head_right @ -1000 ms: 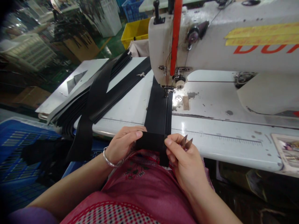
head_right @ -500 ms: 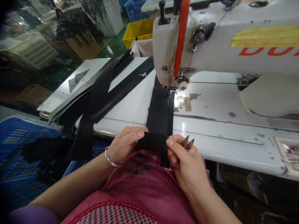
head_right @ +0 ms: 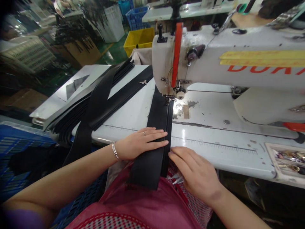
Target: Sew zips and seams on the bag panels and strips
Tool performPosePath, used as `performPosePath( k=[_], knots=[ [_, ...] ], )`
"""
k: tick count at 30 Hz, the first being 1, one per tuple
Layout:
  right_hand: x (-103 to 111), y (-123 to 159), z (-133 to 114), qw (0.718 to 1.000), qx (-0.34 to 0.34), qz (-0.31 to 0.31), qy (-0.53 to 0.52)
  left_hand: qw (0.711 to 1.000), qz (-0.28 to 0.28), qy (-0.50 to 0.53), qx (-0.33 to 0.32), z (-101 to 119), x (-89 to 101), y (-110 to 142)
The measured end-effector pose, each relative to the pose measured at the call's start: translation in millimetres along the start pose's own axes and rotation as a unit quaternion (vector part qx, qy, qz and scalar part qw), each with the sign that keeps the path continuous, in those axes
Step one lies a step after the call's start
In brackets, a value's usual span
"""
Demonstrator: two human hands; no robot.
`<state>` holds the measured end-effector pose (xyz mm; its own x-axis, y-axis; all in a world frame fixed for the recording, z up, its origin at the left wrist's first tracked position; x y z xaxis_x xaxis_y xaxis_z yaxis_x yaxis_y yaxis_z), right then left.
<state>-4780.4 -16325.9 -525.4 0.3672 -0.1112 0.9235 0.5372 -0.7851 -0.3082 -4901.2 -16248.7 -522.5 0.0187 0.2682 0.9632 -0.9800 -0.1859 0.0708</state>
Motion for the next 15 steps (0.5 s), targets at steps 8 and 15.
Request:
performPosePath(
  k=[8, 15],
  knots=[
    [-9, -17, -22, 0.990, 0.045, 0.035, 0.129, 0.999, -0.003, -0.035, 0.039, -8, 8.9, -5],
    [4, -23, -29, 0.995, 0.086, 0.048, 0.036, 1.000, -0.007, -0.020, 0.022, -9, 14.4, -5]
  ],
)
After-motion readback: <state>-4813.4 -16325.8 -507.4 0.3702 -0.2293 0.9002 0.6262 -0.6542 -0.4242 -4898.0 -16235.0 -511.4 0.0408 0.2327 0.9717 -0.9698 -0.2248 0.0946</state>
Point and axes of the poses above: each hand's wrist, its own y-axis away from the middle knuckle, its own x-axis out of the back of the hand, z = x × y, the point moved 9 cm from there along -y, towards the middle knuckle, and after that the axes turned 7 degrees about -z, right-handed, at the moved point
